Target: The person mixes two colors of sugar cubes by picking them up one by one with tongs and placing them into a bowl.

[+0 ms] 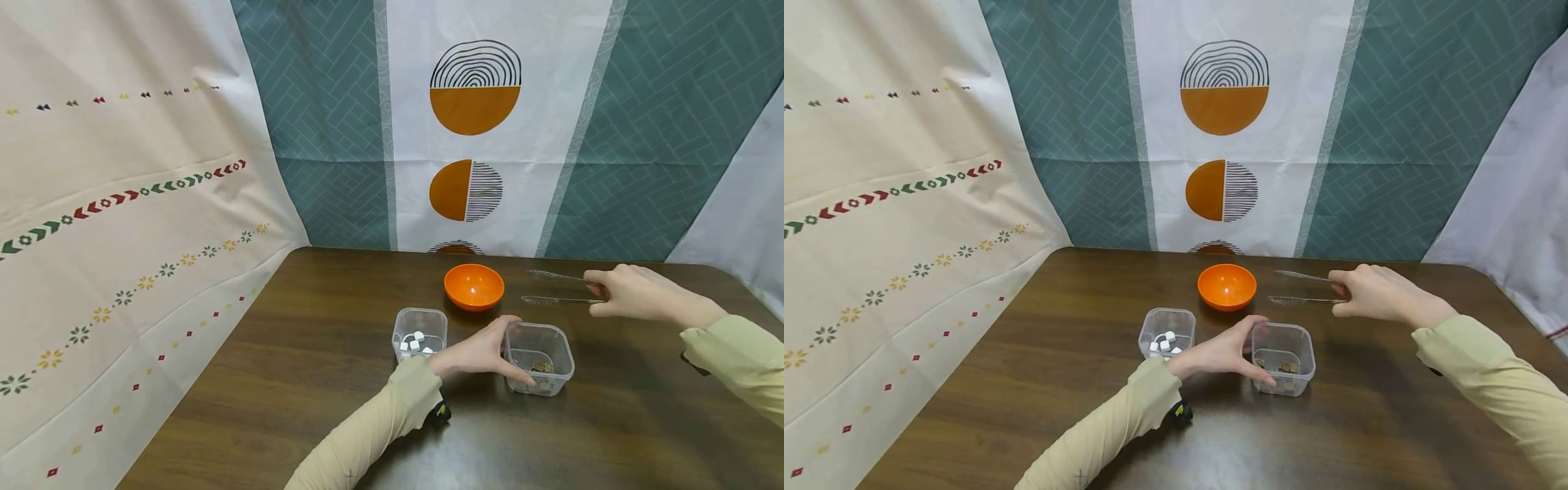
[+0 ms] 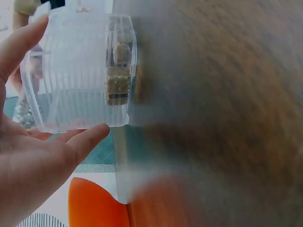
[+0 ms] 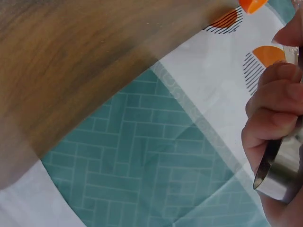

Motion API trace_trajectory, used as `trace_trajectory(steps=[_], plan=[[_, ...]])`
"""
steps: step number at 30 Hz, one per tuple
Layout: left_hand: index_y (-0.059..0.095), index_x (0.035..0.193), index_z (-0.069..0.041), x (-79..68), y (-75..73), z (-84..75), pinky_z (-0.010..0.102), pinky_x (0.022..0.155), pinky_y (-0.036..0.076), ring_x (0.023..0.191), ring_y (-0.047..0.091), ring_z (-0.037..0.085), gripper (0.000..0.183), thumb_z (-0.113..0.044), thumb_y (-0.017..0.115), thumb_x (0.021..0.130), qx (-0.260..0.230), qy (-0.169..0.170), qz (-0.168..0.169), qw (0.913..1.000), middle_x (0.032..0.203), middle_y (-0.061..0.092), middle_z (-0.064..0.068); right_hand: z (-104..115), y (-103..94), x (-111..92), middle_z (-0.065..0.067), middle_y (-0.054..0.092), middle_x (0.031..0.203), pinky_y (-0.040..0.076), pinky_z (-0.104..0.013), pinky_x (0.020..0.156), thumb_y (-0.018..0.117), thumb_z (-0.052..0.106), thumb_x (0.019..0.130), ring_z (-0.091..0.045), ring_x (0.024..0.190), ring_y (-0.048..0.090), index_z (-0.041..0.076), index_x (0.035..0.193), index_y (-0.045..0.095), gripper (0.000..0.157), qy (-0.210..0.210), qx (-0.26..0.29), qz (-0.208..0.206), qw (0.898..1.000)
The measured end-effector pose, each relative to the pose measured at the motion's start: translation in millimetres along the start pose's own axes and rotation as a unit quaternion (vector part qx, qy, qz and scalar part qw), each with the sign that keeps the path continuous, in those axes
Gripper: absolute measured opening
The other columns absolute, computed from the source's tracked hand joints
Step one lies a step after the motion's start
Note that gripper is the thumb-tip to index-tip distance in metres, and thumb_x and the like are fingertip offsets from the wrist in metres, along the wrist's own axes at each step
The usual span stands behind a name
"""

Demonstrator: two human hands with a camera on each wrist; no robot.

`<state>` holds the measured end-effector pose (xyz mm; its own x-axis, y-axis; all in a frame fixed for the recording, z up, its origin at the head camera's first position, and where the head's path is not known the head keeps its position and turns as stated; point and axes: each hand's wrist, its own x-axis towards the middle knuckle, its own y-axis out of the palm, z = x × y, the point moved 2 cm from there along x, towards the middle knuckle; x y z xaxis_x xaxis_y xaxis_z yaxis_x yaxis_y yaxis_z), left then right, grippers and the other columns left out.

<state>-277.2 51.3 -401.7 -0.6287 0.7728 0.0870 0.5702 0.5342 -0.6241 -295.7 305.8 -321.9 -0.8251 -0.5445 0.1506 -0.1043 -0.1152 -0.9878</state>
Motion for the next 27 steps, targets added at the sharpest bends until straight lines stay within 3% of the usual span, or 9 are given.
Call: trace_trajectory(steps=[11, 18, 23, 27], plan=[[0.031, 0.133, -0.008, 1.7, 1.9, 2.0, 0.015, 0.073, 0.04, 0.096, 0.046, 0.007, 0.082, -0.024, 0.08, 0.068, -0.002, -0.001, -0.018, 0.9998, 0.121, 0.045, 0.004, 14, -14.0, -4, 0.018, 0.02, 0.053, 0.014, -0.019, 0.045, 0.066, 0.016, 0.066, 0.003, 0.046, 0.013, 0.024, 0.066, 0.036, 0.031, -0.069, -0.01, -0.007, 0.998], [0.029, 0.135, -0.008, 1.7, 3.2, 4.2, 0.017, 0.08, 0.04, 0.108, 0.043, 0.009, 0.082, -0.022, 0.079, 0.071, -0.042, -0.008, -0.009, 0.999, 0.126, 0.041, 0.002, 19, -21.4, -10, 0.021, 0.017, 0.054, 0.012, -0.018, 0.045, 0.067, 0.016, 0.061, 0.005, 0.047, 0.012, 0.026, 0.065, 0.034, 0.035, -0.114, -0.024, -0.027, 0.993], [0.028, 0.135, -0.008, 1.3, 3.0, 3.6, 0.018, 0.082, 0.04, 0.11, 0.042, 0.009, 0.08, -0.021, 0.077, 0.072, -0.062, -0.012, -0.005, 0.998, 0.127, 0.04, 0.001, 26, -22.2, -13, 0.022, 0.016, 0.056, 0.011, -0.018, 0.044, 0.066, 0.014, 0.059, 0.006, 0.048, 0.011, 0.025, 0.066, 0.032, 0.036, -0.162, -0.029, -0.031, 0.986], [0.03, 0.134, -0.009, 0.4, 1.7, 3.1, 0.02, 0.084, 0.04, 0.11, 0.042, 0.007, 0.079, -0.018, 0.077, 0.072, -0.079, -0.016, -0.006, 0.9967, 0.127, 0.041, 0.0, 32, -21.1, -11, 0.022, 0.018, 0.056, 0.011, -0.018, 0.043, 0.065, 0.013, 0.057, 0.006, 0.047, 0.013, 0.025, 0.065, 0.033, 0.035, -0.177, -0.035, -0.026, 0.983]])
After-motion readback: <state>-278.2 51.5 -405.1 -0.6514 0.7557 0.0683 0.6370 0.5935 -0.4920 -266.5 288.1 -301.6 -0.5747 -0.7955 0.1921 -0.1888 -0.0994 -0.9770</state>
